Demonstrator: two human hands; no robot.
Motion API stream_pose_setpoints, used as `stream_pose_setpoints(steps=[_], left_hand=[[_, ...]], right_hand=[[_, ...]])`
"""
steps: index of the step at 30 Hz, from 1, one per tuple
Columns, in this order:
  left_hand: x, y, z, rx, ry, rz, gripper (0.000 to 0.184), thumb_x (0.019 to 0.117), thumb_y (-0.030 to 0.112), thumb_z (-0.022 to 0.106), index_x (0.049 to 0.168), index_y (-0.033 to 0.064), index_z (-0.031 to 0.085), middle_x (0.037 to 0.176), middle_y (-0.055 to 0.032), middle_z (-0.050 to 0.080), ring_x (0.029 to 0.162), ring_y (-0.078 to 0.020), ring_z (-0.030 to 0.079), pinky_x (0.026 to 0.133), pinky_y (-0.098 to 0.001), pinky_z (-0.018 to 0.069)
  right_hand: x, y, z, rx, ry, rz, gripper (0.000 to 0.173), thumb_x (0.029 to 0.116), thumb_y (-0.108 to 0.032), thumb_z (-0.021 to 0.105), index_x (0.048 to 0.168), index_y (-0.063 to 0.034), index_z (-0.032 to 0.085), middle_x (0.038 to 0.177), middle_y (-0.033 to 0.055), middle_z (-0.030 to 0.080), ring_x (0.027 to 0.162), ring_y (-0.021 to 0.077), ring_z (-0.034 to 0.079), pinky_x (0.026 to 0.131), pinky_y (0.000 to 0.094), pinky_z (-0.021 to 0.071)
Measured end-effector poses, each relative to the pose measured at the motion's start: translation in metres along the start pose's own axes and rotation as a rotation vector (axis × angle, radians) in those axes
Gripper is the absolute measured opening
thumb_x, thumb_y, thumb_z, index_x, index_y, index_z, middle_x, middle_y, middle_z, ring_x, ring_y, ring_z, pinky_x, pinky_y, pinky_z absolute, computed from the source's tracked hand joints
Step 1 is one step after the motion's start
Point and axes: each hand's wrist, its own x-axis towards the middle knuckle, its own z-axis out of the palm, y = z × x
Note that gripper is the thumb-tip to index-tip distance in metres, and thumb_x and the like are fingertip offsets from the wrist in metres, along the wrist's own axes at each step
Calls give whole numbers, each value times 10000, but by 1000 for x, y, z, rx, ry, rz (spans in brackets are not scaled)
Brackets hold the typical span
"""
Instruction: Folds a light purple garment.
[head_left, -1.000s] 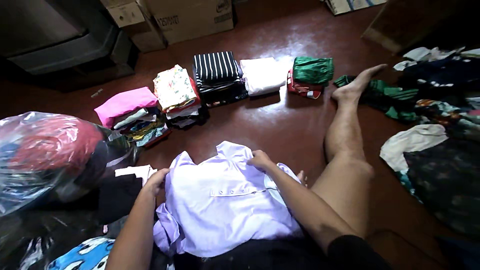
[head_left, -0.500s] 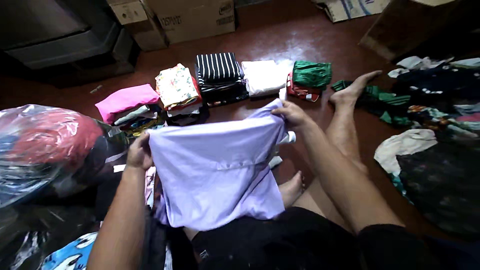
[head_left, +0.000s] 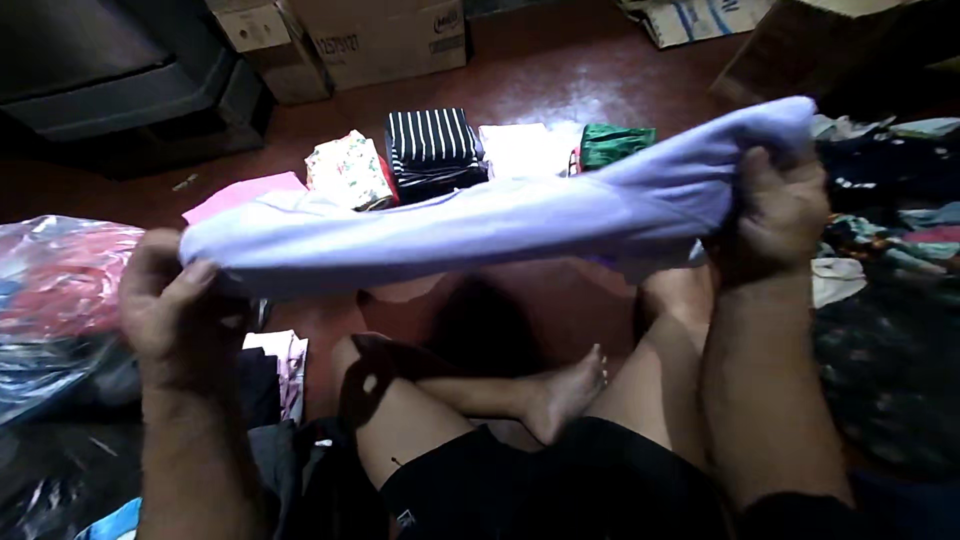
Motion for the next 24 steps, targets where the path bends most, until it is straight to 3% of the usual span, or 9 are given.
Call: stream_pose_setpoints(steps=[4, 6, 11, 13, 15, 17, 20, 22, 24], left_hand=[[-23, 20, 13, -40, 201, 82, 197, 940, 182, 691, 1135, 200, 666, 1053, 47, 700, 933, -101, 684, 827, -306, 600], [-21, 7, 12, 66, 261, 85, 186, 977, 157, 650, 1162, 175, 637, 1044, 58, 693, 924, -83, 684, 817, -282, 602], [42, -59, 75, 492, 384, 171, 131, 1036, 86, 508, 1151, 77, 573, 1047, 98, 647, 981, 25, 624, 896, -210, 537], [58, -112, 88, 683, 415, 116, 212, 1027, 91, 522, 1140, -78, 581, 1044, -75, 654, 991, -51, 625, 914, -239, 524], [52, -162, 89, 949, 278, -202, 413, 1018, 207, 553, 1310, -84, 561, 1347, -256, 576, 1269, -309, 560, 1095, -462, 450], [29, -203, 93, 1090, 70, -486, 642, 959, 263, 648, 1501, -13, 442, 1611, -310, 286, 1447, -532, 322, 1117, -727, 304], [-16, -250, 108, 1157, -284, -508, 655, 928, 289, 700, 1517, 113, 473, 1656, -238, 240, 1464, -505, 312, 1080, -740, 339], [-46, -268, 118, 1070, -659, -590, 567, 960, 374, 679, 1468, 159, 550, 1640, -205, 313, 1459, -464, 360, 1080, -712, 374], [-73, -290, 121, 1007, -970, -729, 624, 946, 488, 666, 1491, 215, 529, 1669, -180, 265, 1480, -469, 324, 1074, -729, 374]], right_hand=[[-19, -28, 1, -40, 190, -191, 237, 1053, -62, 490, 1223, -174, 611, 1138, -115, 704, 1088, 31, 659, 1016, 268, 536], [-11, -23, 5, -61, 259, -271, 228, 1047, -35, 479, 1217, -131, 597, 1124, -95, 704, 1087, 44, 662, 1017, 283, 538], [37, 62, 13, -161, 272, -266, 187, 1055, -65, 505, 1216, -36, 596, 1119, -34, 699, 1088, 59, 656, 1018, 318, 541], [52, 111, 12, -384, 214, -154, 245, 1056, -119, 529, 1228, 29, 621, 1135, 23, 696, 1084, 30, 647, 1017, 265, 528], [50, 166, 2, -685, 78, 101, 377, 1048, -262, 561, 1302, 6, 636, 1210, 141, 698, 1129, 154, 664, 1039, 367, 519], [29, 195, -3, -864, -114, 359, 555, 1034, -362, 576, 1472, -27, 511, 1414, 235, 580, 1324, 349, 559, 1138, 547, 427], [-27, 195, 2, -964, -291, 384, 493, 1017, -324, 610, 1405, -22, 566, 1390, 253, 570, 1297, 422, 546, 1088, 614, 442], [-81, 189, 6, -986, -482, 402, 339, 1011, -295, 630, 1238, -47, 677, 1215, 199, 667, 1141, 371, 646, 978, 598, 525], [-122, 197, 2, -1006, -770, 573, 318, 975, -361, 661, 1167, -114, 720, 1177, 155, 682, 1114, 350, 655, 939, 605, 538]])
